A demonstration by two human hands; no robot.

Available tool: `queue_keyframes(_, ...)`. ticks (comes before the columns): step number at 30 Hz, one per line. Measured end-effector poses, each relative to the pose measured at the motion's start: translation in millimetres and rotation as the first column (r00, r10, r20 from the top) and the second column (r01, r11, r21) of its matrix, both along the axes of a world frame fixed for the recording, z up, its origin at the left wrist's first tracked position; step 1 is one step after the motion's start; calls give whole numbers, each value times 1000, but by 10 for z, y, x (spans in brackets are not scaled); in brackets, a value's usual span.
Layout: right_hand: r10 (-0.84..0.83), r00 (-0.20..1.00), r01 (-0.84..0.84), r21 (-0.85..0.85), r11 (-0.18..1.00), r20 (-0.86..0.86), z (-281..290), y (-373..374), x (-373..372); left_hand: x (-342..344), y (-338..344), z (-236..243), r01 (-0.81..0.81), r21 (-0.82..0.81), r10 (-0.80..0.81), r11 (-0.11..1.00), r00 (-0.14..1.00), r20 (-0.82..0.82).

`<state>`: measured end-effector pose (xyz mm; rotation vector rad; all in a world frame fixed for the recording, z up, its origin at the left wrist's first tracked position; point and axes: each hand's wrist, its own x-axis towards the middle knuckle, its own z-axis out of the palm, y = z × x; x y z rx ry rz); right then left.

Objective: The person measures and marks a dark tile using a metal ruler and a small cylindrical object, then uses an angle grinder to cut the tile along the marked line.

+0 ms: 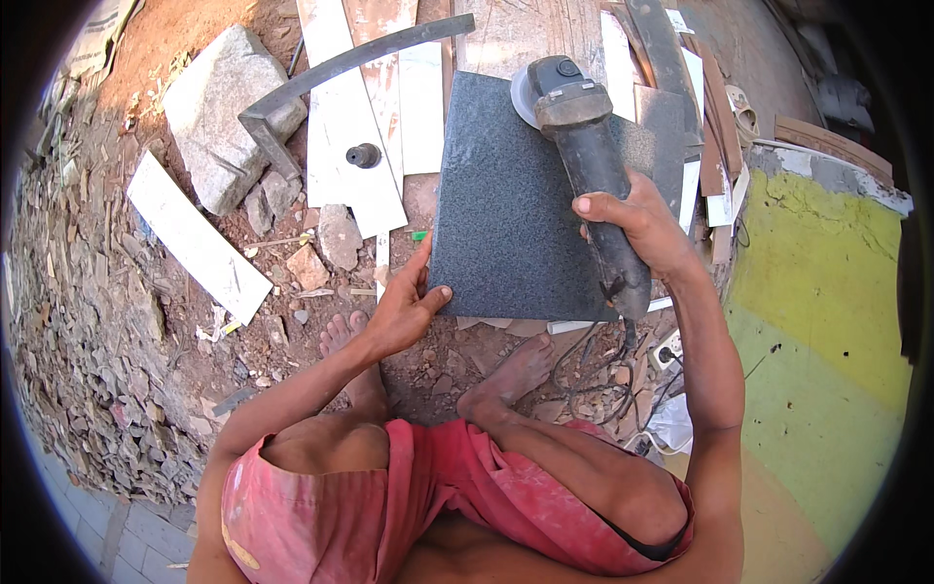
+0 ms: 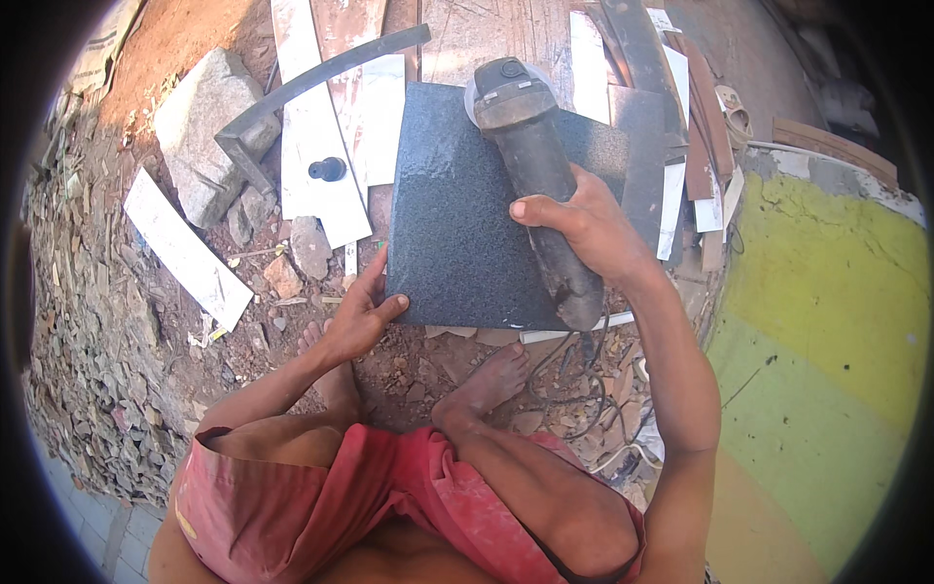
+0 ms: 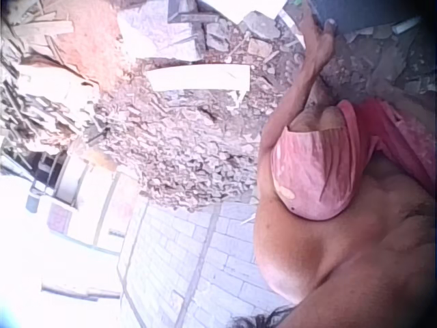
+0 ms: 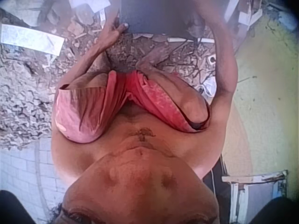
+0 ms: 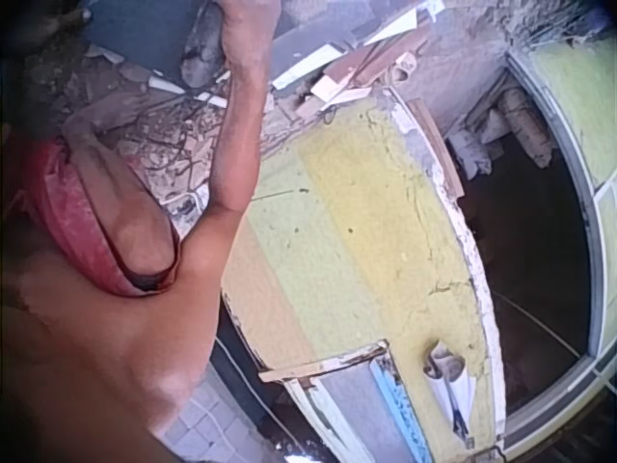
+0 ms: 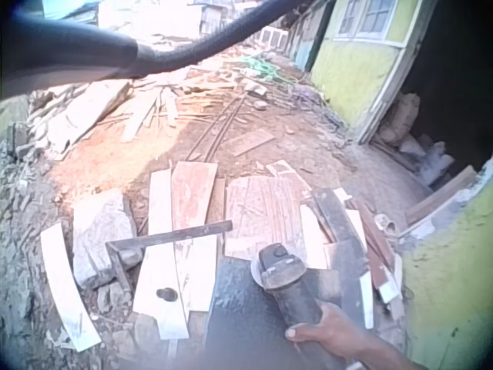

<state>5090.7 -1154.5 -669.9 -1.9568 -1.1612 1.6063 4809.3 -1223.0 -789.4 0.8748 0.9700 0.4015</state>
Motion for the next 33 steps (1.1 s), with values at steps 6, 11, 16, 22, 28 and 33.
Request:
queue_keyframes(6, -20, 1000, 21, 68, 997, -19, -49, 6, 17, -18, 56, -32, -32, -11, 32, 999, 998, 58)
queue_keyframes(11, -131, 990, 137, 114, 984, -58, 16, -76, 114, -242, 401, -18, 36, 95, -20, 995, 987, -161)
queue_keyframes(16, -166, 983, 173, 105, 979, -73, 20, -71, 211, -351, 446, -175, -373, -69, 369, 925, 928, -58)
queue_keyframes(22, -156, 985, 162, 72, 984, -77, -69, -44, 210, -63, 178, -74, -543, -324, 567, 774, 823, -26)
queue_keyframes(28, -102, 990, 111, 87, 990, -98, -106, 21, 145, -89, 143, -169, -553, -331, 595, 764, 803, 30)
queue_keyframes(33, -67, 994, 72, 57, 996, -86, -89, 56, 101, -107, 165, -131, -532, -315, 569, 786, 822, 29)
